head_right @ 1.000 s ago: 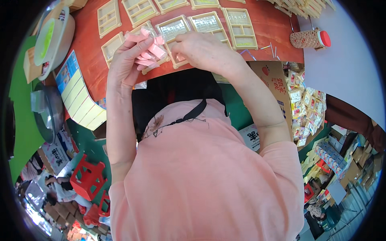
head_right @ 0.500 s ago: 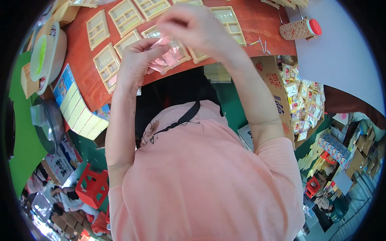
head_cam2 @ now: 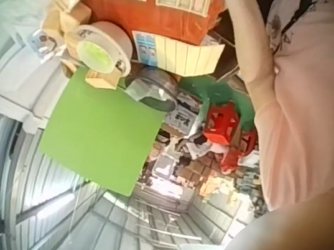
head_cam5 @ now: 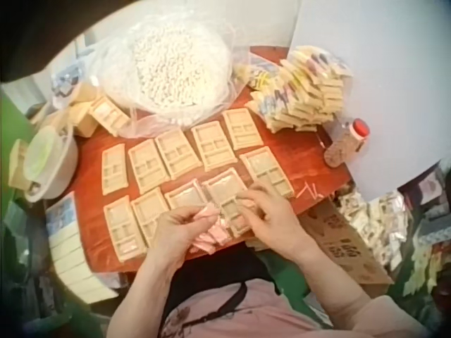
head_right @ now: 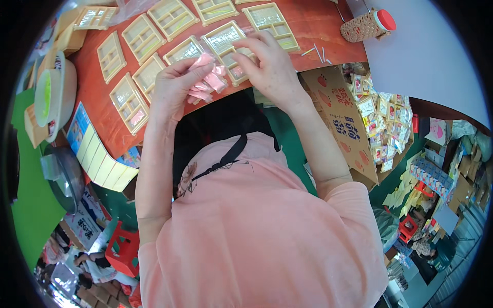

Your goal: Assembling and packaging miniature wooden frames with decorative items and foam filler.

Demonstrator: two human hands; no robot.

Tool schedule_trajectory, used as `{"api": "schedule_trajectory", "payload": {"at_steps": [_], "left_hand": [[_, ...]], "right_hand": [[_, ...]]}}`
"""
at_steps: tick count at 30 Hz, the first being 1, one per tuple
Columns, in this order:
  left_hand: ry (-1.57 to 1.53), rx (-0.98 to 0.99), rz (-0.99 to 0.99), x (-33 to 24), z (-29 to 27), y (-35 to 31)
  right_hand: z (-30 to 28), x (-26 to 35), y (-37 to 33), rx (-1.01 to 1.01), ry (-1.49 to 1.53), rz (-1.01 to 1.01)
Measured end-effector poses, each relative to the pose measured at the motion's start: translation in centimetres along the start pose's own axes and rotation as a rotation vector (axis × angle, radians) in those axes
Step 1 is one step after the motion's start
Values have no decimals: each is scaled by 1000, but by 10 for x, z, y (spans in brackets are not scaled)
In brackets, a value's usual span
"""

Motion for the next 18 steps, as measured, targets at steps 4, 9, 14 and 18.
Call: {"api": "schedule_trajectory", "payload": {"at_steps": [4, 9, 14, 18], "left_hand": [[25, 49, -41, 2, 15, 1], [6, 60, -44, 3, 22, 2], [2, 0, -46, 3, 12, 4], [-274, -50, -100, 5, 19, 10]], "right_hand": [[0, 25, 12, 154, 239, 26], [-16, 16, 23, 134, -39, -157], [-85, -35, 41, 96, -23, 72], [-82, -67, 48, 170, -271, -119]]}}
Point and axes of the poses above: each hand's wrist, its own y-axis towards the middle knuckle, its own z-axis out of the palm, x = y × z, the point moved 1 cm from there along y, towards the middle knuckle, and after that the axes turned 10 degrees about z, right-handed, at the moved point
